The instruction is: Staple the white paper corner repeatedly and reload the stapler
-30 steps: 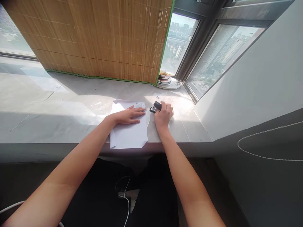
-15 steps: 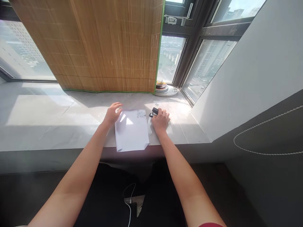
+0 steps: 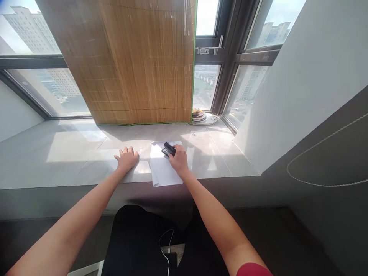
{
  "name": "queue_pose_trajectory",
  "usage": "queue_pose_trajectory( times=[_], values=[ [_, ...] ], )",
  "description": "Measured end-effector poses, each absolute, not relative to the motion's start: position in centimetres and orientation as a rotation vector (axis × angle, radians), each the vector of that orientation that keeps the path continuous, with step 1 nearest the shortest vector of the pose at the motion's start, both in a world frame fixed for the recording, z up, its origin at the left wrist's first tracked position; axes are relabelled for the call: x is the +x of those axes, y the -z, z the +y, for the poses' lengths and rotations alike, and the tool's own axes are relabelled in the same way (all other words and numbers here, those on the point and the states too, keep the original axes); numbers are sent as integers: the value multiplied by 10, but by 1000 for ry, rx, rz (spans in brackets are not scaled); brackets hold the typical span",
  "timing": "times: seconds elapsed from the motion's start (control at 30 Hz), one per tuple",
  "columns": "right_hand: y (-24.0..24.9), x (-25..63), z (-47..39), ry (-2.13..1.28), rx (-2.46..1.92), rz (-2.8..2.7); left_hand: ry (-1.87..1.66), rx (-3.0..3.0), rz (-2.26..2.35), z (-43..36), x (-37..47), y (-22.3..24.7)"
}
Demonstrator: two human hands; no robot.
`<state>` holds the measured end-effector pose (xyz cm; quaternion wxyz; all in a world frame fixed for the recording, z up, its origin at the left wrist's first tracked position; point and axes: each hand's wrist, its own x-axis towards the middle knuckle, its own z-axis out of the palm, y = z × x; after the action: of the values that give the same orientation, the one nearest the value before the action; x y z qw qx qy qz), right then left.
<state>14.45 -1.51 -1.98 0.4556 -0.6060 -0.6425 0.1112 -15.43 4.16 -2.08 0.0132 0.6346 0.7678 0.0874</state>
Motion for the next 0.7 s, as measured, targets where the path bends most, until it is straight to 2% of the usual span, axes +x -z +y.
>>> queue_pose_trajectory(
  times=[0.13, 0.23, 0.33, 0.53, 0.63, 0.7],
  values=[
    [24, 104, -15, -325, -1555, -1655, -279, 1974, 2403, 42, -156, 21],
    [19, 112, -9, -336, -1527, -1708, -282, 1976, 2416, 42, -156, 23],
    [12, 159, -4, -329, -1612, -1711, -293, 1990, 2409, 43, -156, 25],
    [14, 275, -6, -110, -2242, -1681, -321, 1991, 2375, 43, -157, 26],
    [14, 274, -11, -145, -2152, -1656, -331, 1981, 2375, 43, -156, 24],
    [11, 248, -12, -296, -1885, -1645, -333, 1977, 2380, 42, -156, 22]
  ],
)
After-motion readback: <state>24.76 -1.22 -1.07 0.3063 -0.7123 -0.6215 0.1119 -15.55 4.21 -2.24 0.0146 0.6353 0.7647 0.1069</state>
